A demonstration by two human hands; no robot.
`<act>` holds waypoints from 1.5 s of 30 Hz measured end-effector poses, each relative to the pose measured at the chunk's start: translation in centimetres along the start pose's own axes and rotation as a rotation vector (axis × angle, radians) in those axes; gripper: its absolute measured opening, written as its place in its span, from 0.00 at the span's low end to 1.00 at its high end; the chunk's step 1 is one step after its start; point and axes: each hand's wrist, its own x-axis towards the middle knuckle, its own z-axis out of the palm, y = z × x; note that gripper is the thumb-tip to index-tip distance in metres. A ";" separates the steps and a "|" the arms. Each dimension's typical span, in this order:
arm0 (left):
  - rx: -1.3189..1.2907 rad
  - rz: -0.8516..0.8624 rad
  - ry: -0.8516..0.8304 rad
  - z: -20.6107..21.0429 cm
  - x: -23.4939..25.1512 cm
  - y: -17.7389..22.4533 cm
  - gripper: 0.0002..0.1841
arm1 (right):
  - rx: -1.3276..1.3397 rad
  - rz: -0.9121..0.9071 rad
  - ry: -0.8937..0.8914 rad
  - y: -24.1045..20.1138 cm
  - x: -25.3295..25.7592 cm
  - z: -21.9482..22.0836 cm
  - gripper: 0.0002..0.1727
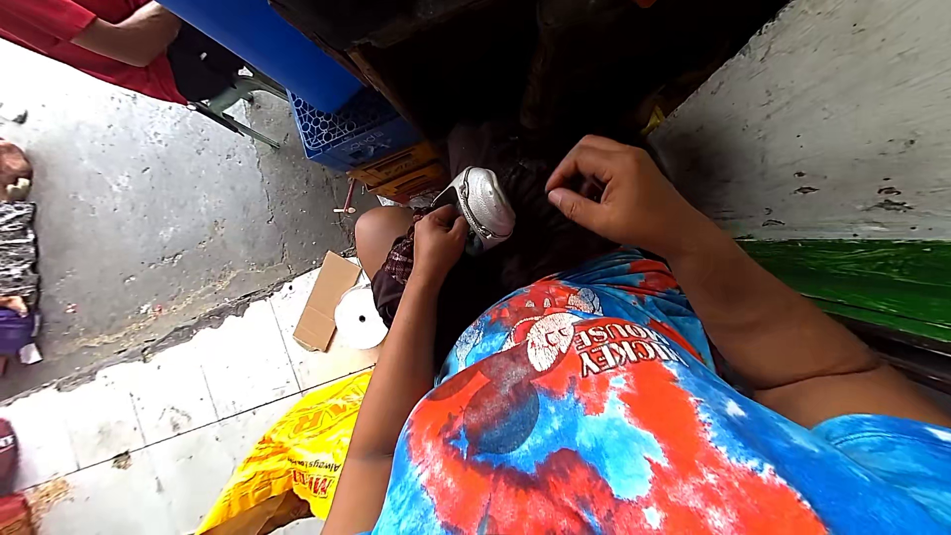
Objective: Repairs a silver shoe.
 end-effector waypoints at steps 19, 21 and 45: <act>-0.041 -0.012 -0.030 0.1 0.2 -0.1 0.14 | 0.733 0.072 -0.437 -0.9 0.5 0.0 0.12; -0.020 -0.028 -0.030 0.1 0.1 -0.1 0.15 | 0.748 0.017 -0.448 -0.7 0.8 -0.5 0.11; -0.049 -0.164 -0.147 -1.3 -0.8 2.5 0.16 | -0.451 -0.130 -0.270 -5.6 5.0 1.1 0.29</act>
